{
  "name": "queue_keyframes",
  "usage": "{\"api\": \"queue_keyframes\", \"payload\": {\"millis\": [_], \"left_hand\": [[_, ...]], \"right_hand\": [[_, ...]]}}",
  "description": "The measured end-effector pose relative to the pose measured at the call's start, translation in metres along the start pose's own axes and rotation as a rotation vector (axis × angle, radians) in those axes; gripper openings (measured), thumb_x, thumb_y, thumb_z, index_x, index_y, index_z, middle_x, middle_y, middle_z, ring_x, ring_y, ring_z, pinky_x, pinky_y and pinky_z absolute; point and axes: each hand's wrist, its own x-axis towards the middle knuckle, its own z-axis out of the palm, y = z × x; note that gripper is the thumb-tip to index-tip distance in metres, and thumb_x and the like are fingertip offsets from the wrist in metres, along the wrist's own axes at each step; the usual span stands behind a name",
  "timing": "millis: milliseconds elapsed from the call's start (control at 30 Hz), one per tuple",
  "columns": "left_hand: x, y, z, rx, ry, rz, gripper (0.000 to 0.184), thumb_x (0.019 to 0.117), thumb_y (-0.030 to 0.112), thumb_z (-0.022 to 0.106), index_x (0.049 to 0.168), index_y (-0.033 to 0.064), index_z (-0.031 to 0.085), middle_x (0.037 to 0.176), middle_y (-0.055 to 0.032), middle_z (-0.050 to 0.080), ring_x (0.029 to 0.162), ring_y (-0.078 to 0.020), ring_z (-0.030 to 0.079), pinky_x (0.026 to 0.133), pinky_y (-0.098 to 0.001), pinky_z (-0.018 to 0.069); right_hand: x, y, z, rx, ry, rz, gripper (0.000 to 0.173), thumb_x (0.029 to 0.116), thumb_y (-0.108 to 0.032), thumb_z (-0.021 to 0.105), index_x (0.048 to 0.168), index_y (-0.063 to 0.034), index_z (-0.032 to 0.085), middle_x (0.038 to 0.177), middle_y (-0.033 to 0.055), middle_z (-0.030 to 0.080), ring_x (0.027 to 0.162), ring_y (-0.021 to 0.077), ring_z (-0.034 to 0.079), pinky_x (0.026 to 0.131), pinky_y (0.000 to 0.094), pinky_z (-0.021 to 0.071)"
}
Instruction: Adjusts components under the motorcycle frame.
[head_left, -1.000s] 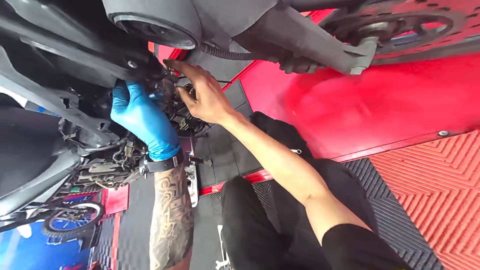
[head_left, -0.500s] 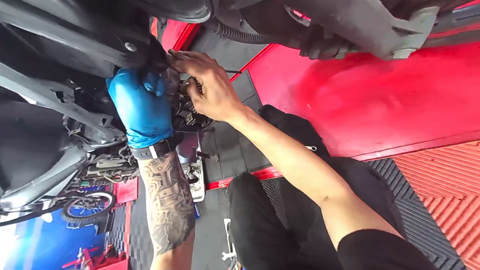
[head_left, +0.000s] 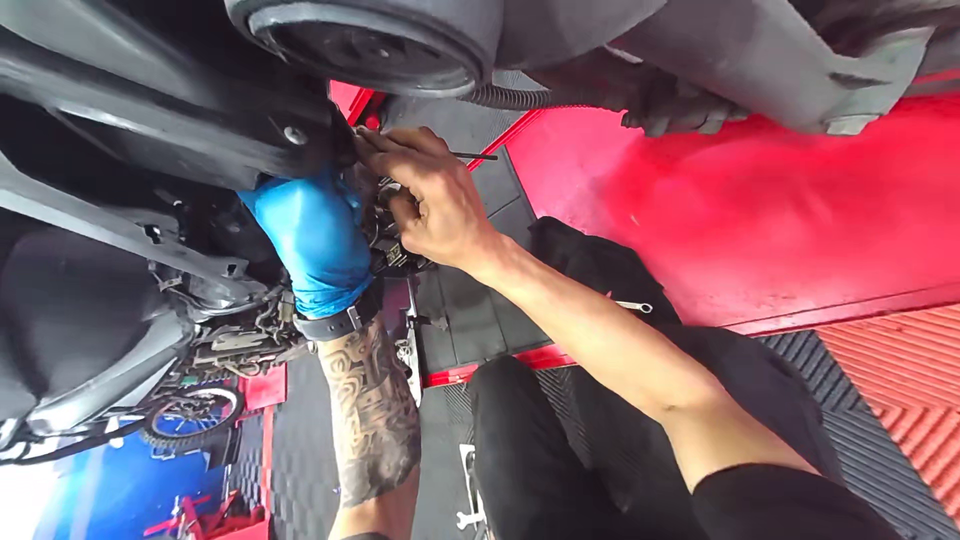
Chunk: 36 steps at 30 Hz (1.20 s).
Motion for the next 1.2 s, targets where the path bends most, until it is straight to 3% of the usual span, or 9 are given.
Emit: {"api": "queue_keyframes", "payload": {"millis": [100,300,433,567,733,833,933,1067,1200], "left_hand": [[0.013,0.04,0.025,0.153,0.173,-0.314,0.008,0.1014,0.01,0.062,0.104,0.0128,0.055,0.073,0.003,0.059,0.05,-0.0068,0.048,0.042,-0.0214,0.0422],[0.01,0.042,0.023,0.174,0.158,-0.316,0.013,0.1004,0.012,0.065,0.111,0.0084,0.058,0.08,0.0015,0.063,0.056,-0.0072,0.053,0.048,-0.0227,0.0476],[0.009,0.049,0.01,0.173,0.011,-0.386,0.002,0.102,0.016,0.06,0.101,0.0172,0.059,0.068,0.009,0.056,0.05,-0.0034,0.047,0.046,-0.0205,0.0442],[0.009,0.054,0.017,0.06,0.085,-0.401,0.002,0.1024,0.01,0.057,0.101,0.0103,0.057,0.072,0.0023,0.06,0.051,-0.0076,0.052,0.047,-0.0235,0.0485],[-0.014,0.073,0.012,0.11,0.209,-0.37,0.016,0.106,0.019,0.056,0.115,0.0074,0.059,0.083,0.001,0.066,0.062,-0.0102,0.065,0.059,-0.0286,0.06],[-0.028,0.057,0.005,0.303,0.49,-0.193,0.038,0.0969,0.012,0.069,0.129,-0.0059,0.059,0.11,-0.0109,0.073,0.093,-0.0139,0.073,0.082,-0.0301,0.0617],[-0.033,0.046,0.018,0.501,0.479,-0.22,0.072,0.086,0.034,0.081,0.139,-0.0064,0.054,0.134,-0.0188,0.062,0.129,-0.0212,0.058,0.113,-0.0325,0.0455],[-0.031,0.034,0.045,0.714,0.572,-0.282,0.105,0.0714,0.066,0.082,0.145,-0.0021,0.05,0.141,-0.0221,0.055,0.136,-0.0315,0.05,0.117,-0.04,0.0365],[-0.019,0.03,0.038,0.754,0.528,-0.427,0.11,0.0645,0.08,0.075,0.145,0.0077,0.056,0.149,-0.0193,0.051,0.138,-0.0344,0.048,0.113,-0.0484,0.0393]], "right_hand": [[-0.004,-0.002,0.005,0.015,0.039,0.021,0.046,0.0758,0.005,0.058,0.117,0.0007,0.076,0.128,0.0143,0.071,0.122,0.029,0.064,0.106,0.0393,0.0488],[-0.011,-0.007,0.01,0.044,0.088,0.02,0.043,0.077,0.005,0.058,0.117,0.0039,0.074,0.131,0.0182,0.069,0.123,0.031,0.063,0.106,0.0411,0.0499],[-0.001,0.009,0.002,-0.155,0.018,-0.098,0.046,0.0852,-0.023,0.069,0.126,-0.0018,0.07,0.131,0.0123,0.07,0.125,0.0279,0.063,0.106,0.0485,0.0478],[-0.004,0.009,-0.004,-0.544,-0.215,-0.107,0.089,0.0818,-0.061,0.07,0.142,0.0022,0.056,0.144,0.0204,0.059,0.134,0.0358,0.055,0.111,0.0497,0.0444],[0.023,-0.016,-0.012,-0.848,-0.352,-0.137,0.092,0.0781,-0.079,0.062,0.126,-0.0009,0.064,0.123,0.0219,0.065,0.115,0.0402,0.062,0.09,0.054,0.0496],[0.036,-0.023,-0.007,-0.965,-0.471,-0.115,0.094,0.0808,-0.079,0.058,0.124,0.0046,0.063,0.129,0.0287,0.062,0.121,0.0463,0.06,0.086,0.0578,0.0513],[0.039,-0.03,-0.006,-1.036,-0.521,-0.06,0.085,0.0825,-0.067,0.062,0.123,0.0075,0.061,0.121,0.0303,0.064,0.104,0.0466,0.066,0.067,0.0558,0.0533],[0.041,-0.044,-0.005,-1.064,-0.522,0.199,0.052,0.0911,-0.03,0.064,0.13,0.0037,0.061,0.115,0.0285,0.067,0.099,0.0454,0.068,0.077,0.058,0.0537],[0.042,-0.031,-0.005,-1.189,-0.536,0.06,0.07,0.0833,-0.05,0.068,0.122,0.0079,0.063,0.107,0.0275,0.07,0.094,0.0446,0.07,0.076,0.0591,0.0531]]}}
